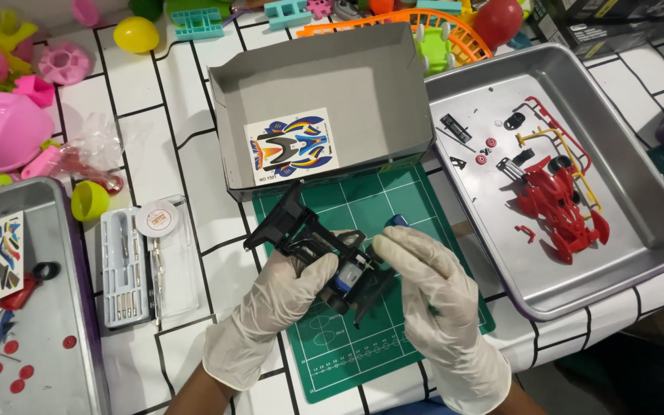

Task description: The person assembles a toy car chassis on a green cutting mat. They use a screwdriver to tighten screws on the black plastic frame, insert two AA batteries into the battery compartment, and attach a black plastic cover to secure the batteries.

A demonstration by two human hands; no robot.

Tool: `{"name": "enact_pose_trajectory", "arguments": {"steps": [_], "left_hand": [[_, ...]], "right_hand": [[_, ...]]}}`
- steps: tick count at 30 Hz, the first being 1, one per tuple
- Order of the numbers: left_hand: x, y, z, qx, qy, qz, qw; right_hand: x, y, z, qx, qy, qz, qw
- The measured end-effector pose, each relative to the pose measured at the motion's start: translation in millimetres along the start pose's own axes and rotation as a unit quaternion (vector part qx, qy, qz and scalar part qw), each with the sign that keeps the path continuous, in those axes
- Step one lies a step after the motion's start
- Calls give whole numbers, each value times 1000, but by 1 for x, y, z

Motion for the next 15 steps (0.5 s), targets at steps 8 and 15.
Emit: {"name": "enact_pose_trajectory", "arguments": {"steps": [8, 15], "left_hand": [[5, -4, -7, -93, 36, -117, 988], [4, -3, -8, -23, -2, -80, 997]], "right_hand": [[10, -12, -11, -11, 167, 136, 977], [16, -22, -16, -73, 147, 125, 978]]}}
Point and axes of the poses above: each hand's wrist, its own x-axis away from the middle knuckle, its own y-axis out of the back of the hand, z = x × y, the point moved 2 cm from there along -x, towards the middle knuckle, and after that the axes turned 6 degrees about -z, right-handed, at the moved point
